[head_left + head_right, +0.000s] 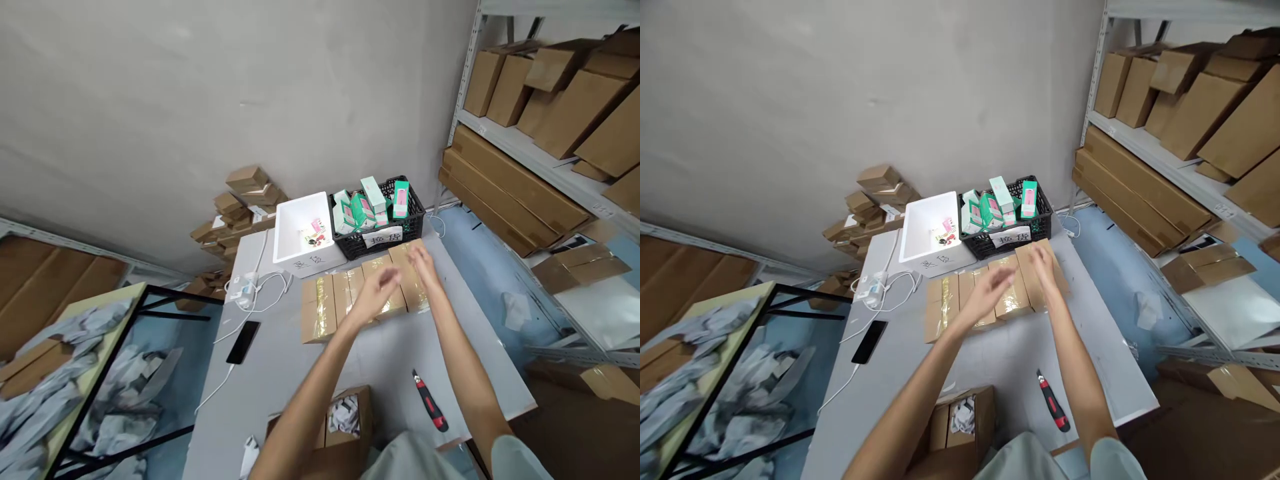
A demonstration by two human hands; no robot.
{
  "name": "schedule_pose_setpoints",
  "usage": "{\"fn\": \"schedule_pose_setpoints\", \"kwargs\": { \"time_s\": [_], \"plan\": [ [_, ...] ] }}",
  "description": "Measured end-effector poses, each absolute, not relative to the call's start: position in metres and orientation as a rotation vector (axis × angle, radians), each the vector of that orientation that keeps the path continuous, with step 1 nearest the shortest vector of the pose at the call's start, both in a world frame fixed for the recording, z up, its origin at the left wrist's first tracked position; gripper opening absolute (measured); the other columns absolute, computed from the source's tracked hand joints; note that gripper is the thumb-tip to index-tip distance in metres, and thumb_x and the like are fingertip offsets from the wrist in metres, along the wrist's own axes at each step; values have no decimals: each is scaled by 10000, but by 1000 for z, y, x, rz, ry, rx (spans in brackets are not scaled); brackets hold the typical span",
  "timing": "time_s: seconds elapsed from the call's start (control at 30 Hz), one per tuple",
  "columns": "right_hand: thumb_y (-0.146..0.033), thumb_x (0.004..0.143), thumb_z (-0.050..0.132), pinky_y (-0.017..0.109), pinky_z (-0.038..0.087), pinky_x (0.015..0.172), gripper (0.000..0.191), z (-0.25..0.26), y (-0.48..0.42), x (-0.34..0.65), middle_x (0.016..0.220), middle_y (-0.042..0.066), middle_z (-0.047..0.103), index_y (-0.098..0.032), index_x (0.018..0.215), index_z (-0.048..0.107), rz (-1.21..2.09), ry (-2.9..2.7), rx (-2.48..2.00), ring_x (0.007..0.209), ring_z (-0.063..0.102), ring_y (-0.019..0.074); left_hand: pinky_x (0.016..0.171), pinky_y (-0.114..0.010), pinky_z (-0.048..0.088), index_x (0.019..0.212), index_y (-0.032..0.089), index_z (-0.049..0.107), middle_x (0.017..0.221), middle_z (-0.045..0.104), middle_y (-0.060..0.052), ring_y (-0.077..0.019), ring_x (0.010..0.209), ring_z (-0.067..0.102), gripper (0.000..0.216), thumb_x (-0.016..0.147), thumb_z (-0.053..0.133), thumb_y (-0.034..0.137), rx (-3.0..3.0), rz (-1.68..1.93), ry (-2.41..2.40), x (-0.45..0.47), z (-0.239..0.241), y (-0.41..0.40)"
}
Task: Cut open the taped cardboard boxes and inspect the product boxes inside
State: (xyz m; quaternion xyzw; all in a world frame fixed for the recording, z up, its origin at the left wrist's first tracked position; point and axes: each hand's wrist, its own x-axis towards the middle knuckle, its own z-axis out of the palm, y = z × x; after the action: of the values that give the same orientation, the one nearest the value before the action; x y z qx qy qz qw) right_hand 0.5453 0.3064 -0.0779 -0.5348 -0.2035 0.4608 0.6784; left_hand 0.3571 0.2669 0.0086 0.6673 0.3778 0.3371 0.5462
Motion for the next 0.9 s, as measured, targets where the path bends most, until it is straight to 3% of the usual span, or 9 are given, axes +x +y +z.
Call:
{"fn": "schedule_pose_setpoints", "kwargs": {
  "time_s": [0.13,0.2,0.47,0.6,0.7,0.9],
  "plan": [
    [-797,700,906,504,642,1062,683,-153,180,507,1258,178,854,-215,1053,849,1177,-452,-1321,1170,816,364,1217,-496,592,1192,248,805,1359,826,-130,-317,1338,773,422,1061,666,624,1635,653,1165,272,-47,150],
    [-863,716,867,522,651,1038,737,-176,119,485,1236,179,861,-215,1066,860,1226,-420,-1385,1086,836,358,1170,-506,621,1142,270,821,1328,839,-121,-332,1306,790,399,1074,625,611,1657,636,1328,233,-63,104],
    [-939,730,776,626,683,914,645,-191,-15,414,1056,118,890,-340,956,859,1491,-665,-1596,981,853,426,1085,-471,634,989,267,771,1248,855,-104,-313,1205,809,265,1037,639,493,1699,852,1765,138,-74,16],
    [-963,747,738,582,660,1039,801,-189,-41,400,1166,126,875,-261,1120,839,1568,-764,-1666,1124,823,392,1151,-483,589,996,255,732,1255,848,-110,-310,1236,791,228,1021,634,460,1625,870,1931,101,-75,4],
    [-912,821,728,545,624,1132,804,-183,-59,389,1298,170,843,-212,1210,805,1511,-880,-1681,1222,791,359,1189,-484,564,1038,241,719,1291,836,-120,-305,1263,778,215,1002,640,438,1579,852,2039,60,-86,-4],
    [-773,909,768,542,658,1085,741,-165,-94,355,1491,207,749,-217,1397,730,1375,-1054,-1748,1262,782,355,1226,-482,547,1215,206,708,1410,763,-146,-303,1370,709,276,1024,635,391,1333,697,2208,-34,-145,-18]
  ]
}}
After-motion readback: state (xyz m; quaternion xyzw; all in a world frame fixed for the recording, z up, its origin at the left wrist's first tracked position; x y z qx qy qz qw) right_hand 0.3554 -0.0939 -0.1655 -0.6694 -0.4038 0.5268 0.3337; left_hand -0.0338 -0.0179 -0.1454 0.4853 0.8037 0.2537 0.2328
